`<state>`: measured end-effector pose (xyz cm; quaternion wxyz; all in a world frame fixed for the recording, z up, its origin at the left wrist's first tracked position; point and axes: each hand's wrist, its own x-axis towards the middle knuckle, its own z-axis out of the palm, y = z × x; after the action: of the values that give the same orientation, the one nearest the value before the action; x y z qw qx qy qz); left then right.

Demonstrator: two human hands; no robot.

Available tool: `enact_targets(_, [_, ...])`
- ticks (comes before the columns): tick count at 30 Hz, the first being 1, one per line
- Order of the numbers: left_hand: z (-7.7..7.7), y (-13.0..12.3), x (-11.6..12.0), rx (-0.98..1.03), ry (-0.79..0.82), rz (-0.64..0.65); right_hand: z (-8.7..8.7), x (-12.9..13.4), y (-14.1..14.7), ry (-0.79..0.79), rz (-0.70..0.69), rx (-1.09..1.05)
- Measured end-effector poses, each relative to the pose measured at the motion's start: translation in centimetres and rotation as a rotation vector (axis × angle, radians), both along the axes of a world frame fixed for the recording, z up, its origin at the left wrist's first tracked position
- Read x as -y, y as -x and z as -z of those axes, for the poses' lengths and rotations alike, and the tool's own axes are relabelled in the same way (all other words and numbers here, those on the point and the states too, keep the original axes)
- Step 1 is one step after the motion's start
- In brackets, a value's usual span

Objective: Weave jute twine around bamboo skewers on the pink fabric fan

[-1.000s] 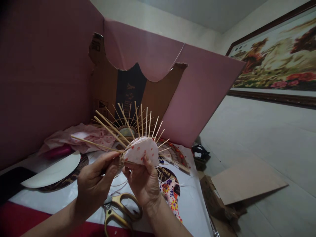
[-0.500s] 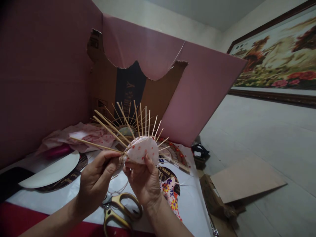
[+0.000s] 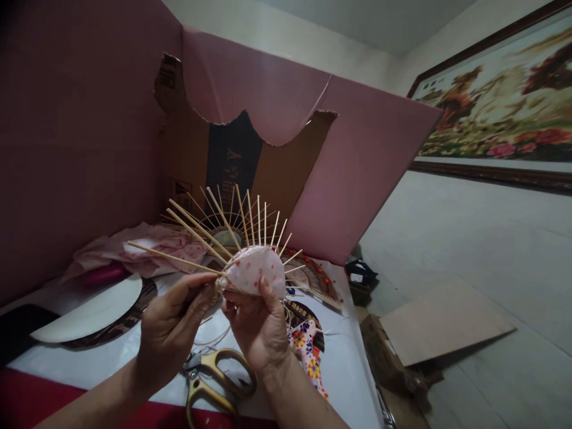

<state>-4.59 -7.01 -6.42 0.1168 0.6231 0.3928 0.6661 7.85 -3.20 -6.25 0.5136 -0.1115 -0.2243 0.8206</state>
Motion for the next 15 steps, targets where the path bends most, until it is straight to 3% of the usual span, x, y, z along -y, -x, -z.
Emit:
enact_targets(4, [-0.2, 0.1, -0.4, 0.031, -0.01, 0.014, -0.2, 0.1, 0.0, 0.027, 0.021, 0.034])
enact_targets(11, [-0.3, 0.1, -1.4, 0.242, 0.261, 0.139, -0.2, 0.0, 0.0, 0.071, 0.029, 0.087])
enact_targets(15, [-0.6, 0.1, -1.3, 0.287, 0.254, 0.121, -0.2, 0.0, 0.2, 0.04, 0.054, 0.104])
